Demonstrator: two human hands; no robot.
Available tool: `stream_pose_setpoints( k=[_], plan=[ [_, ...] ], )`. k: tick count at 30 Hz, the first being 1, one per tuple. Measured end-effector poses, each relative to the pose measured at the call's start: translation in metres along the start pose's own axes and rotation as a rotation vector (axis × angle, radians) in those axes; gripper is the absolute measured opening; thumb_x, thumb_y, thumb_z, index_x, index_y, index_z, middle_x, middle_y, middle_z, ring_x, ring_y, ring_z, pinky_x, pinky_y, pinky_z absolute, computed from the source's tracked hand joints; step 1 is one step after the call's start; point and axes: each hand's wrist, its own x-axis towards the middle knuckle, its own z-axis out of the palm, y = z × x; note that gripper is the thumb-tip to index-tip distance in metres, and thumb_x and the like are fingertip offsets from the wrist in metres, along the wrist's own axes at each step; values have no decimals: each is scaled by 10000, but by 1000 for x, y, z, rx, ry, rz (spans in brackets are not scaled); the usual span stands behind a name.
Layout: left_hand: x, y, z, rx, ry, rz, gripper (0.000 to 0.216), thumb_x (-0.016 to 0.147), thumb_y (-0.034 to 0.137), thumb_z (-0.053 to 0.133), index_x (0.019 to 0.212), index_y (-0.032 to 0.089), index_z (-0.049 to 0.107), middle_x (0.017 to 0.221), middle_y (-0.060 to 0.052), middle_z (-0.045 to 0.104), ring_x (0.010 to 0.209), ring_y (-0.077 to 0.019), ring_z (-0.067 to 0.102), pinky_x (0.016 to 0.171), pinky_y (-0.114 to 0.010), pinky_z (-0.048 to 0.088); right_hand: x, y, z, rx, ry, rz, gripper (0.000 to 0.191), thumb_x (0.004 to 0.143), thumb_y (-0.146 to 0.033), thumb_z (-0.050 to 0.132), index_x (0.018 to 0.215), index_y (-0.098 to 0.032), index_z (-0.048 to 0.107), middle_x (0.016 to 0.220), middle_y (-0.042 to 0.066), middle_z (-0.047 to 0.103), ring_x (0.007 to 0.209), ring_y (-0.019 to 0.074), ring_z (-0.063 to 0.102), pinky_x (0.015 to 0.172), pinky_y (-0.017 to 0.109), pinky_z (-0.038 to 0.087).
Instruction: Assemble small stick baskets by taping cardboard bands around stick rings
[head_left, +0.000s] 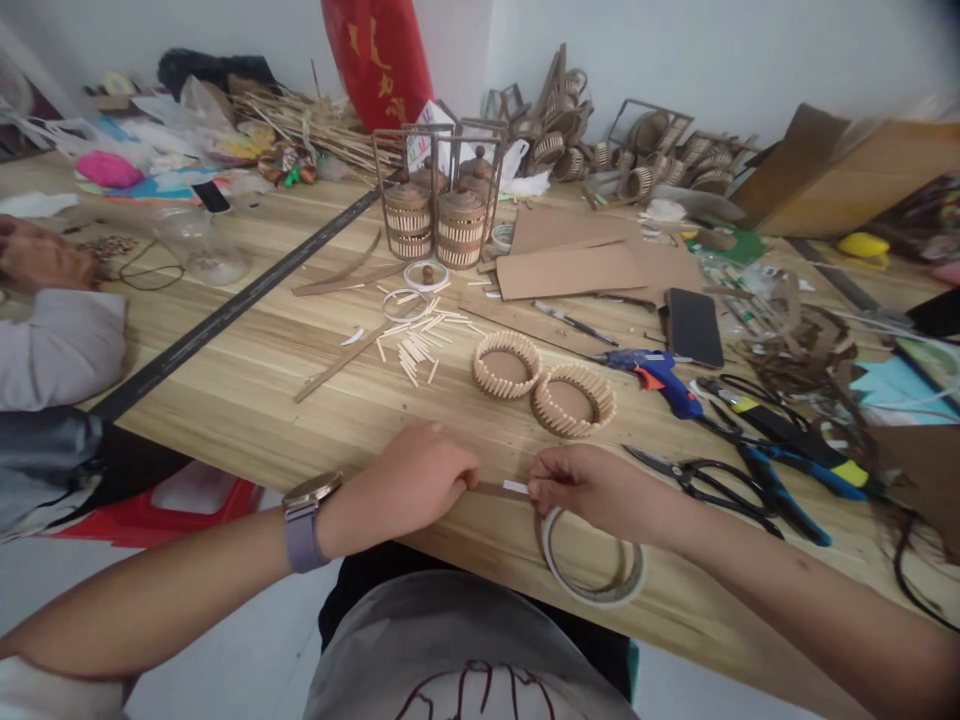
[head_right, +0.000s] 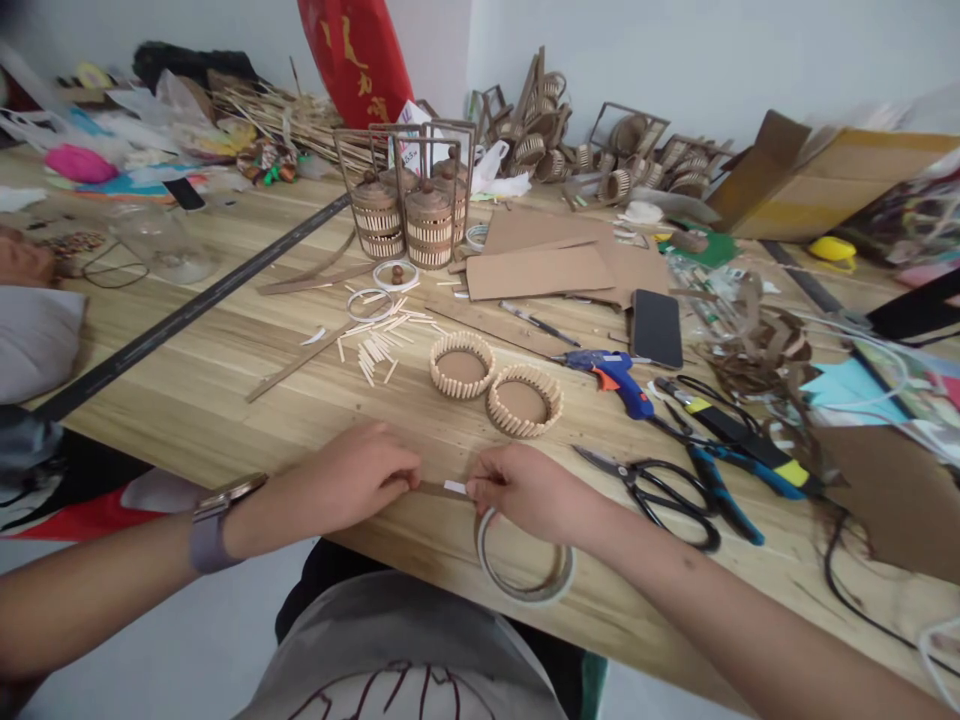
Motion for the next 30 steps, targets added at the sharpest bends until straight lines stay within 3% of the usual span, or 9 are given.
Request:
stream_pose_setpoints(
  k=[4, 9, 13, 18, 30],
  plan=[
    [-6, 10, 2, 131, 43, 35, 206, 902, 132, 516, 783, 182, 676, 907, -73, 604, 974, -264, 511, 828, -398, 436, 4, 2, -2, -86, 25, 13, 123, 791, -206, 513, 697, -193, 591, 697, 15, 667, 669, 159, 604, 631, 255, 442],
    [-7, 18, 9, 54, 14, 92, 191, 899, 33, 476, 868, 137, 633, 924, -56, 577, 867, -191, 529, 782, -320, 460, 3, 0, -1, -100, 31, 53, 136, 798, -210, 521, 690, -185, 599, 684, 12, 664, 657, 148, 593, 611, 238, 428],
    [-7, 18, 16, 38, 39, 123, 186, 917, 35, 472, 868, 133, 622, 915, -47, 585, 853, -182, 534, 794, -313, 460, 0, -17, 1, -59, -8, 187, 212, 848, -257, 521, 670, -181, 608, 683, 7, 677, 569, 112, 557, 514, 205, 388],
    [-8, 16, 20, 79, 62, 159, 195, 933, 51, 460, 862, 139, 619, 929, -49, 599, 868, -184, 539, 791, -312, 463, 3, -36, 6, 28, -52, 374, 221, 847, -194, 505, 636, -182, 567, 656, -16, 654, 508, 85, 549, 408, 169, 339],
    [-14, 12, 26, 237, 16, 245, 195, 931, 90, 471, 1080, 144, 585, 965, -71, 580, 879, -227, 523, 739, -354, 491, 11, -16, 15, -36, -20, 318, 243, 845, -202, 524, 623, -167, 615, 594, -2, 655, 516, 96, 587, 428, 162, 360]
  ],
)
